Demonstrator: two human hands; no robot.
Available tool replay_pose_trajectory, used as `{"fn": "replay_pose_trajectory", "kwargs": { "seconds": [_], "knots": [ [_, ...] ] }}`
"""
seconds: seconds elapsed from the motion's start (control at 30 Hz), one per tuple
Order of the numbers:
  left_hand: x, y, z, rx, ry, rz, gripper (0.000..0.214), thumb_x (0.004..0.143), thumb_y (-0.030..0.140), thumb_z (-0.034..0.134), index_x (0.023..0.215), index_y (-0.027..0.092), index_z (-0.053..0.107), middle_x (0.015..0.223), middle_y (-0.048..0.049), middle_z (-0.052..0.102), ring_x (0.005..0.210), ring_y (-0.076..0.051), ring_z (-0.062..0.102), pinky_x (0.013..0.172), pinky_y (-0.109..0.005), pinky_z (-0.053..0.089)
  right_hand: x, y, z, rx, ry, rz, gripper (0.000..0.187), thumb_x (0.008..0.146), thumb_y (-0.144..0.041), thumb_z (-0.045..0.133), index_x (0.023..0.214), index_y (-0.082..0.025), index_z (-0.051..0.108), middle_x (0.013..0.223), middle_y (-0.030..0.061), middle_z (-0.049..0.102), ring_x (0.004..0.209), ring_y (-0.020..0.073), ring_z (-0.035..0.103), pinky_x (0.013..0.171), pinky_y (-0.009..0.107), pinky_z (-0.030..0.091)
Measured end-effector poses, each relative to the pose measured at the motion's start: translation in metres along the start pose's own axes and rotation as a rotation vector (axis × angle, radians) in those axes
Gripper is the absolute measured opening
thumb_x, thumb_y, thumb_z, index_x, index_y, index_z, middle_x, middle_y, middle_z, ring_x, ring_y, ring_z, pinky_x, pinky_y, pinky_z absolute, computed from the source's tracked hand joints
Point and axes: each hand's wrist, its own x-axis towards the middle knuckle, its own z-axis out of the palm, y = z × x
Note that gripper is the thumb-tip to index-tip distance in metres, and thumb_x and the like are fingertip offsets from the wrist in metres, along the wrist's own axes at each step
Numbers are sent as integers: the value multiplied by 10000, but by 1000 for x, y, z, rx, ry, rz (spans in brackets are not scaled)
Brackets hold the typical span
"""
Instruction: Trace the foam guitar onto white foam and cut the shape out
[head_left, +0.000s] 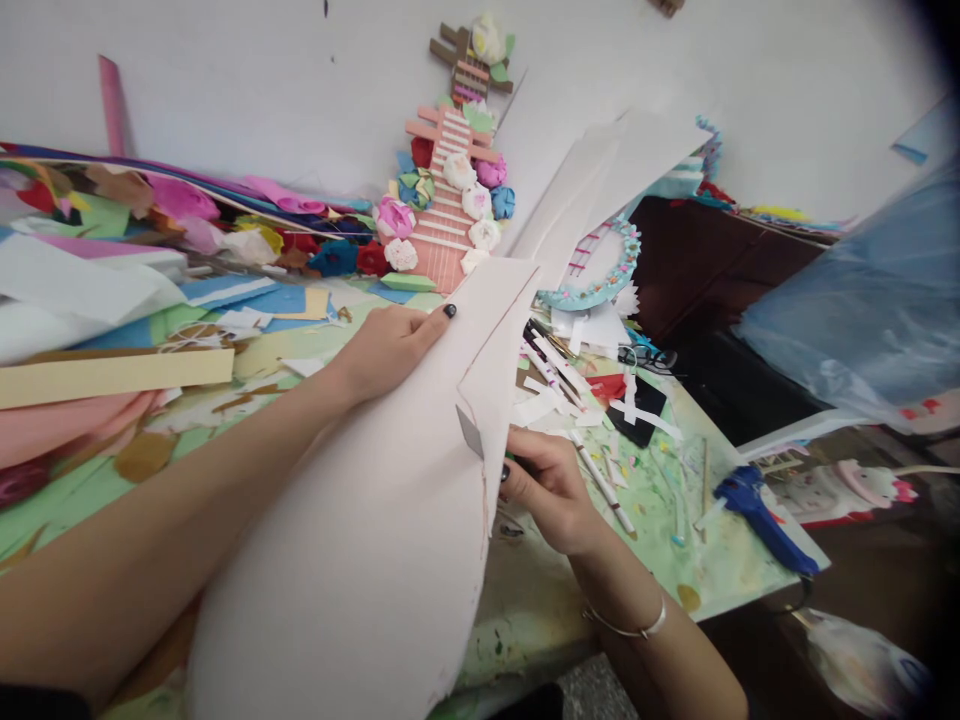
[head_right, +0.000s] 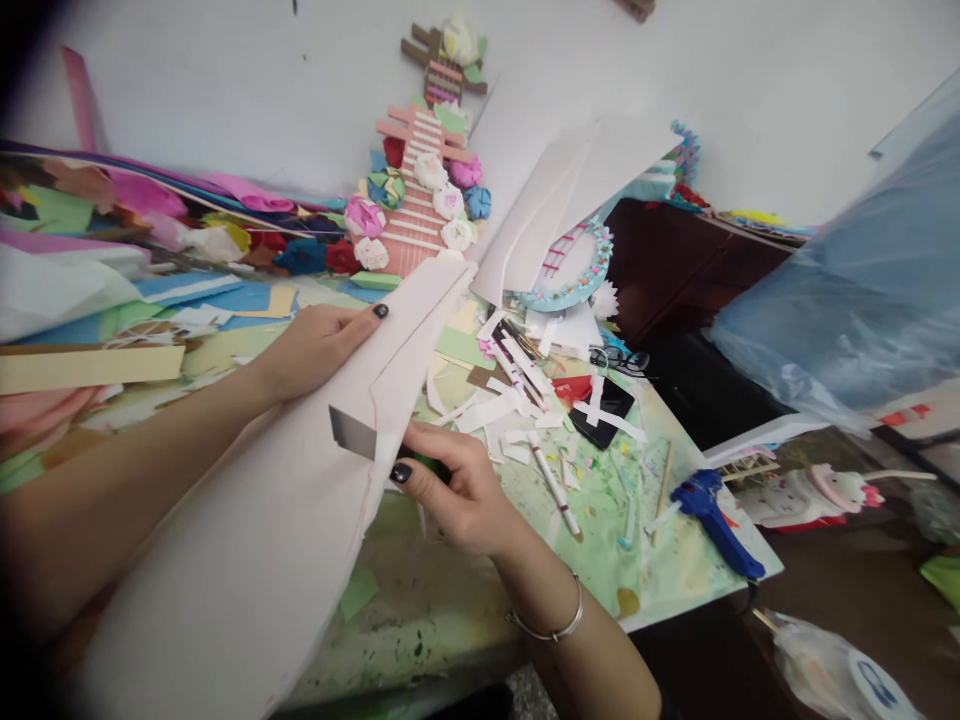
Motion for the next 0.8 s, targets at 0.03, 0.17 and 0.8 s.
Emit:
{"fn": "replay_pose_trajectory", "kwargs": {
  "seconds": [0.03,0.17,0.8],
  "knots": [
    [0,0,0,-14,-14,-1,456,876,515,309,560,187,322,561,20,319,577,-108,307,553,-266,220,0,0,0,-8,-1,-6,249,899,-308,533,1057,-216,703,760,17,609,642,109,483,653,247,450],
    [-1,2,-2,-46,-54,-20,468,872,523,314,553,180,336,559,23,309,560,-103,304,543,-266,221,1,2,0,0,-14,-10,241,895,-289,538,1054,-207,700,790,22,621,635,107,472,628,243,441],
    [-5,7,-4,63,46,2,469,886,499,325,545,178,350,550,13,398,585,-116,359,570,-278,223,-1,12,-3,11,28,55,343,880,-379,542,1160,-207,640,771,13,531,720,122,480,666,252,443]
  ]
}}
